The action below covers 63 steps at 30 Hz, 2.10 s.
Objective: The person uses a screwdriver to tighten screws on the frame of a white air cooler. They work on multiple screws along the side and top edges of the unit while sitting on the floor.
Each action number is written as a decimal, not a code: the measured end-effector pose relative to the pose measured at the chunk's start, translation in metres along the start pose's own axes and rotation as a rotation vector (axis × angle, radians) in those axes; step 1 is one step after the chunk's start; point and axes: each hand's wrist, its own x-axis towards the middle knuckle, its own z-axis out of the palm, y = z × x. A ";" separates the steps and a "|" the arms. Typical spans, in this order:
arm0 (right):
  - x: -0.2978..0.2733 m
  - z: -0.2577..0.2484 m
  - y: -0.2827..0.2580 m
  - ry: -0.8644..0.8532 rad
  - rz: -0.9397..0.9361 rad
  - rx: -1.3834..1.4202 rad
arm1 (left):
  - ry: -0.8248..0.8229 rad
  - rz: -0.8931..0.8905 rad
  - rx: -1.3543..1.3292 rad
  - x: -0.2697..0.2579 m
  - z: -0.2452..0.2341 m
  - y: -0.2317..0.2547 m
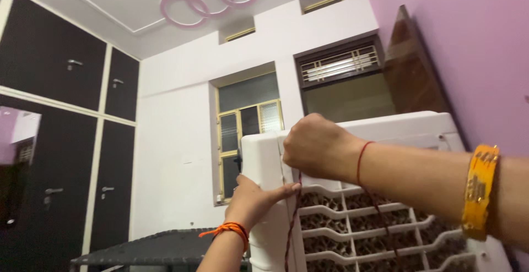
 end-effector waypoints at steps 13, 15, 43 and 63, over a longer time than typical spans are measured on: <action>-0.034 0.017 0.011 -0.103 0.447 0.444 | -0.038 0.114 0.065 0.009 0.008 0.002; -0.036 0.018 0.006 -0.100 0.521 0.475 | -0.045 0.208 0.035 0.007 0.006 0.003; -0.028 0.042 -0.040 0.005 0.940 1.206 | -0.066 -0.030 0.011 -0.003 -0.006 0.003; -0.025 0.077 -0.018 -0.021 0.689 1.596 | -0.069 0.236 -0.086 0.025 0.001 -0.020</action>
